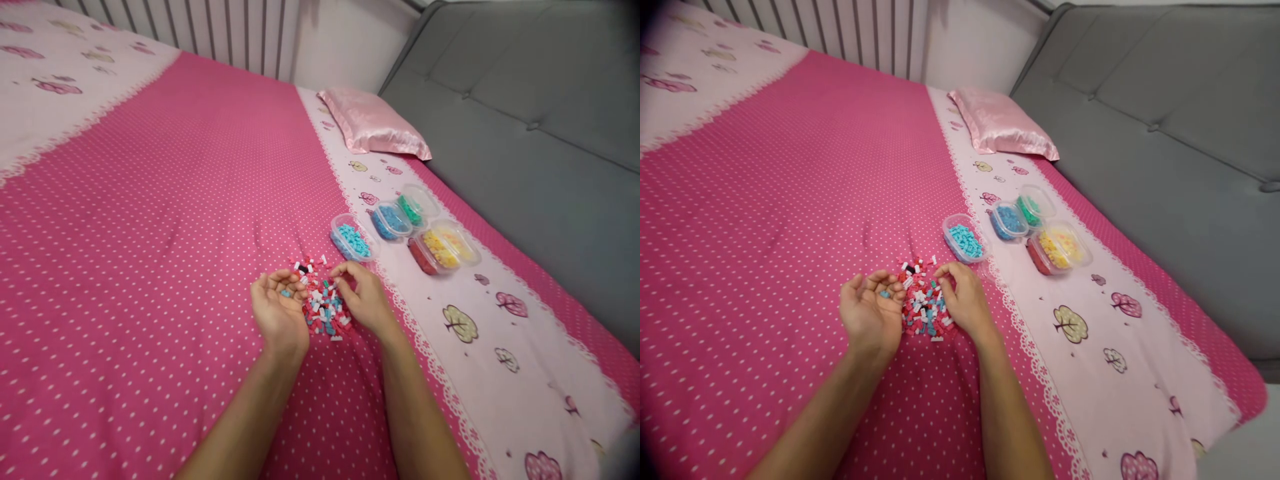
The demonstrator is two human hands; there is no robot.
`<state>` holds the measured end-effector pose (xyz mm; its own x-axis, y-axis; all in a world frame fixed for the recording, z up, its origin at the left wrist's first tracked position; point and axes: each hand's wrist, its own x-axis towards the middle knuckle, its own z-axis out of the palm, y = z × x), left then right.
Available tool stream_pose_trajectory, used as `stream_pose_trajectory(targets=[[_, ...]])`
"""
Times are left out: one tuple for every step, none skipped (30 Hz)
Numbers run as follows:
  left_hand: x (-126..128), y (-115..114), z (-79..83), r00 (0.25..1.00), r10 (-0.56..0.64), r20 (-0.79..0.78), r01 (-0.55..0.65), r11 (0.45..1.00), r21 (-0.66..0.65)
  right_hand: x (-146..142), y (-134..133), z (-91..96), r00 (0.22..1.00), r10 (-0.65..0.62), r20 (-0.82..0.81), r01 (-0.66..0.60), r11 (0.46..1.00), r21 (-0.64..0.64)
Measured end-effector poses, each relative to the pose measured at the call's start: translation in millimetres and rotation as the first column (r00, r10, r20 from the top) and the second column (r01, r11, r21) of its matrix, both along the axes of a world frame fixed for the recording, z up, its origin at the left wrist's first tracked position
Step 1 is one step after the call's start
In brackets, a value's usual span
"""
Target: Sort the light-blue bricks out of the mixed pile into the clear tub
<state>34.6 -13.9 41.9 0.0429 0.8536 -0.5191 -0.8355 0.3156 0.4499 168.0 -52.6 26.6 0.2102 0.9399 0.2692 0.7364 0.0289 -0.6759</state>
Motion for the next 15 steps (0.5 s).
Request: stream_pose_trajectory(targets=[[-0.1,0.1,-0.3,1.0,0.002,-0.001,-0.002,1.0,-0.005,0.0,-0.7,0.9,1.0,0.012,0.023,-0.012,1.0,-0.025],[-0.1,0.1,-0.8,1.0,0.002,-0.001,-0.002,1.0,-0.008,-0.1,-1.5,1.7,0.999,0.039,0.036,-0.036,0.998,-0.06],[-0.2,0.1,-1.2,1.0,0.0,-0.002,0.0,1.0,-0.009,-0.3,-2.3,2.5,0.996,0.074,0.042,-0.07,0.993,-0.097],[-0.2,0.1,-1.5,1.0,-0.001,-0.003,0.001,1.0,-0.008,-0.7,-2.9,3.1,0.993,0.11,0.041,-0.104,0.986,-0.129],[-0.2,0.0,-1.8,1.0,-0.002,-0.005,0.002,1.0,-0.007,-1.1,-3.3,3.4,0.99,0.137,0.035,-0.13,0.979,-0.154],[-0.1,0.0,-2.0,1.0,-0.003,-0.005,0.003,1.0,-0.007,-1.6,-3.4,3.5,0.988,0.155,0.027,-0.148,0.974,-0.171],[0.0,0.0,-2.1,1.0,-0.001,-0.005,0.001,1.0,-0.006,-1.9,-3.3,3.2,0.987,0.161,0.019,-0.155,0.971,-0.182],[0.0,0.1,-2.1,1.0,0.0,-0.004,-0.001,1.0,-0.006,-2.1,-3.0,2.6,0.988,0.154,0.011,-0.149,0.97,-0.191],[0.1,0.2,-2.1,1.0,0.002,-0.003,-0.002,1.0,-0.006,-2.0,-2.6,1.9,0.99,0.143,0.005,-0.139,0.97,-0.199],[0.1,0.3,-2.0,1.0,0.002,-0.001,-0.002,1.0,-0.004,-1.7,-2.1,1.0,0.992,0.128,-0.001,-0.126,0.971,-0.204],[0.1,0.4,-2.0,1.0,-0.002,0.002,0.002,1.0,0.001,-1.3,-1.7,0.2,0.994,0.11,-0.007,-0.109,0.973,-0.202],[0.2,0.5,-1.9,1.0,-0.008,0.007,0.008,1.0,0.01,-0.8,-1.4,-0.2,0.996,0.086,-0.015,-0.088,0.978,-0.188],[0.3,0.6,-1.8,1.0,-0.014,0.014,0.014,1.0,0.019,-0.3,-1.4,-0.3,0.998,0.058,-0.028,-0.062,0.985,-0.163],[0.6,0.7,-1.6,0.999,-0.021,0.025,0.021,0.999,0.03,-0.2,-1.6,0.4,0.998,0.028,-0.048,-0.033,0.992,-0.123],[0.9,0.6,-1.3,0.999,-0.028,0.041,0.027,0.999,0.042,-0.6,-2.0,1.7,0.997,-0.001,-0.073,-0.005,0.997,-0.074]])
